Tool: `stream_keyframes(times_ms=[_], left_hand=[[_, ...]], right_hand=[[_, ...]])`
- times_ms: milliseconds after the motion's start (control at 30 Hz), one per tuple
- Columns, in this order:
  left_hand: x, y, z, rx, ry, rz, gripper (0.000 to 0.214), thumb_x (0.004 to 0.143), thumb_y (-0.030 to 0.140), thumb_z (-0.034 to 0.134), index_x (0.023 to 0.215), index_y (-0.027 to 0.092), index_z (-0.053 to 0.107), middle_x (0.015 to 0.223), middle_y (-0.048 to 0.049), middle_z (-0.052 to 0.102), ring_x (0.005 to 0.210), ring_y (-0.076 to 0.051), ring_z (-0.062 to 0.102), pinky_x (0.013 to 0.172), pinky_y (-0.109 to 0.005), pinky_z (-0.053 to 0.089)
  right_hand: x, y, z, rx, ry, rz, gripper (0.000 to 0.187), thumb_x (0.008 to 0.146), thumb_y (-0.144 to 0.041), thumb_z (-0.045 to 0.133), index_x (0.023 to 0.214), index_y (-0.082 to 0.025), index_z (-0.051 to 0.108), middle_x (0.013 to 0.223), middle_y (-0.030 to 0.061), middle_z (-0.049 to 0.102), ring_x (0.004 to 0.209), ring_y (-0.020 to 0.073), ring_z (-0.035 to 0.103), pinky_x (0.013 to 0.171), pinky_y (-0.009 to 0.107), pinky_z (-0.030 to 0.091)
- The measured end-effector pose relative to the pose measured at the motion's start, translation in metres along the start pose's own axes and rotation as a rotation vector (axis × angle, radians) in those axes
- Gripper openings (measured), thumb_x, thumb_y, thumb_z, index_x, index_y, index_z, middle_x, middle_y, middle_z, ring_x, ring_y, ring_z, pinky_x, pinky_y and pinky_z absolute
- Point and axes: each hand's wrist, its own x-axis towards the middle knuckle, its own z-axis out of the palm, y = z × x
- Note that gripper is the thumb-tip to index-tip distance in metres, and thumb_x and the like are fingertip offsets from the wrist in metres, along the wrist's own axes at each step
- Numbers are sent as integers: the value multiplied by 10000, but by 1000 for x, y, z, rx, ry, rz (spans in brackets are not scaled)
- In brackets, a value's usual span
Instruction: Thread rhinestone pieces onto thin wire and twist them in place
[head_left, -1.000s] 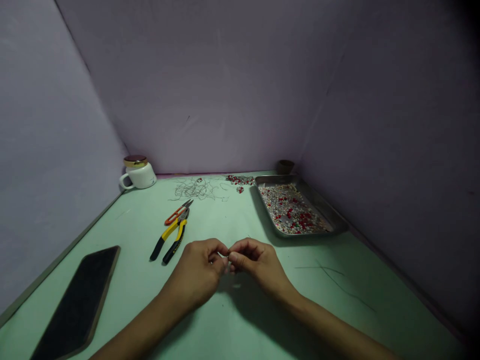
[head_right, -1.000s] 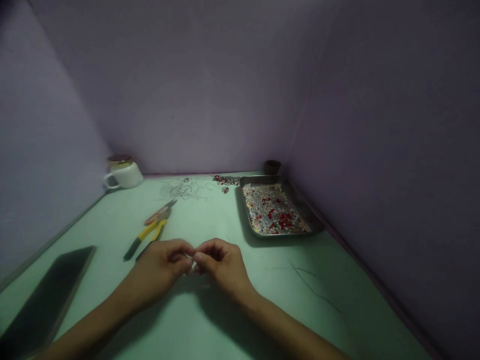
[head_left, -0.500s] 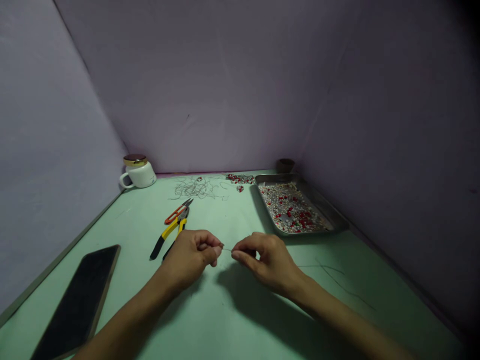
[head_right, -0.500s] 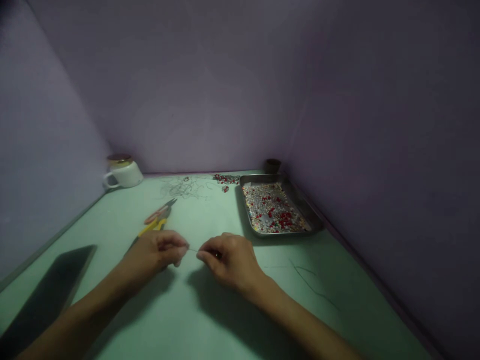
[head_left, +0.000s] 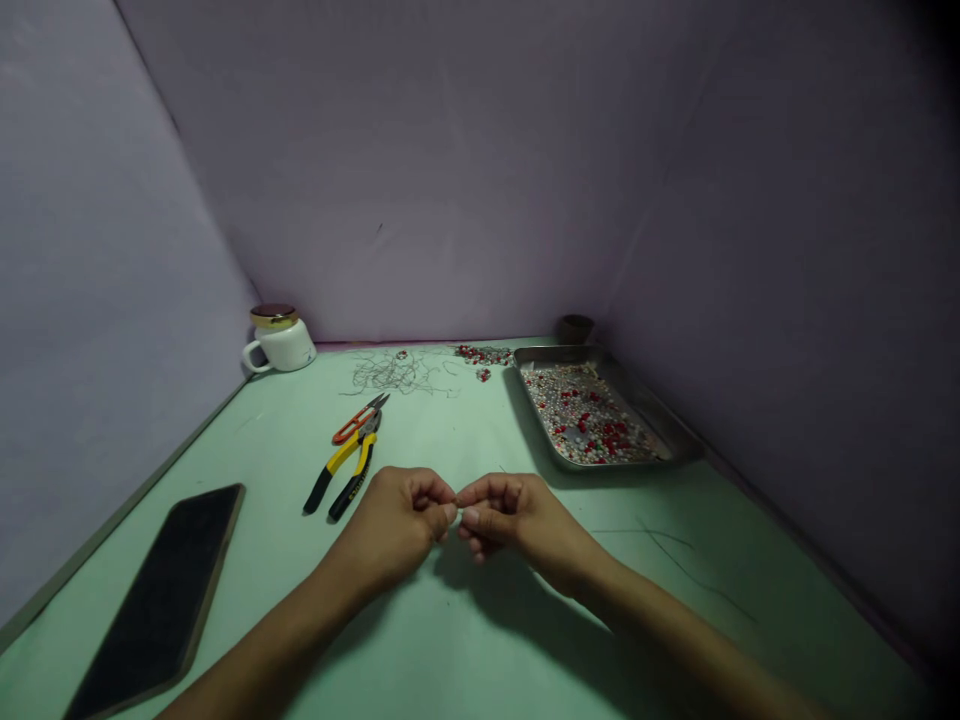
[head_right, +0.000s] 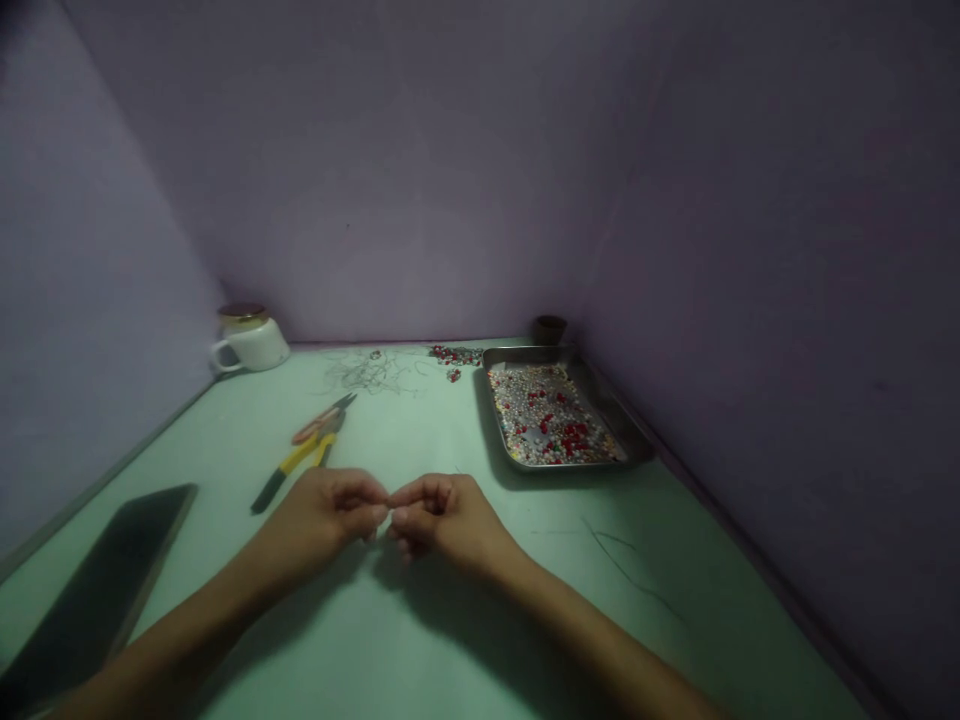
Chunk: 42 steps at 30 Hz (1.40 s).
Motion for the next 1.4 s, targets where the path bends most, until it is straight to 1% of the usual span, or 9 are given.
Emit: stream_keyframes(times_ms=[167, 267, 367, 533, 733, 900, 1033, 1167, 1400], left_hand=[[1, -3, 7, -13, 116, 11, 154, 617, 223, 540, 763, 175, 535, 432, 70, 530, 452, -113, 478, 468, -219, 344], [1, -2, 9, -10, 139, -2, 73, 632, 243, 537, 656, 178, 516, 443, 53, 545, 442, -104, 471, 450, -210, 333], [-1, 1, 10, 12, 163, 20, 101, 630, 241, 533, 557, 171, 528, 425, 51, 508, 422, -91, 417, 423, -204, 297], [-4, 2, 10, 66, 196, 72, 129, 633, 217, 518, 533, 166, 582, 453, 39, 497, 462, -98, 409, 444, -210, 303], [-5, 1, 8, 155, 175, 93, 173, 652, 228, 499, 545, 162, 617, 472, 18, 521, 499, -119, 445, 480, -230, 323], [-3, 4, 6, 56, 169, 19, 158, 625, 261, 549, 545, 155, 634, 478, 21, 531, 508, -119, 447, 485, -228, 329], [0, 1, 6, -74, 117, -47, 111, 578, 239, 587, 508, 162, 624, 423, 58, 475, 461, -95, 393, 468, -220, 300], [2, -1, 6, -148, 100, -54, 83, 551, 210, 589, 487, 163, 614, 420, 62, 471, 464, -95, 386, 479, -224, 303], [0, 2, 6, -134, 71, -18, 93, 568, 207, 573, 504, 149, 608, 449, 51, 485, 497, -100, 404, 499, -222, 310]], right_hand=[[1, 4, 4, 126, 44, 35, 244, 587, -286, 739, 759, -141, 646, 591, 4, 618, 502, 86, 534, 555, 267, 455], [1, 4, 4, 150, 42, -19, 237, 594, -299, 738, 733, -141, 628, 605, -4, 608, 513, 78, 523, 551, 255, 446], [1, 3, 5, 128, 48, -46, 281, 573, -341, 743, 716, -144, 604, 583, -13, 586, 505, 83, 501, 460, 219, 394], [2, 1, 5, 42, 91, -41, 294, 554, -359, 735, 702, -144, 600, 577, -8, 589, 449, 58, 426, 408, 200, 279], [3, 3, 4, -14, 108, -76, 264, 594, -353, 695, 713, -140, 593, 572, -10, 573, 443, 56, 381, 437, 214, 264], [1, 5, 7, 6, 155, -166, 266, 608, -358, 682, 725, -141, 582, 568, -27, 547, 453, 54, 358, 452, 214, 257], [-1, 5, 11, 20, 156, -165, 293, 616, -380, 674, 771, -141, 608, 571, -28, 530, 476, 63, 373, 469, 223, 262], [-2, 6, 11, 10, 128, -169, 307, 611, -402, 681, 766, -147, 609, 567, -25, 524, 481, 71, 385, 469, 231, 262], [-3, 2, 11, -26, 132, -179, 324, 632, -452, 660, 666, -147, 556, 548, -29, 500, 463, 66, 357, 454, 225, 254]])
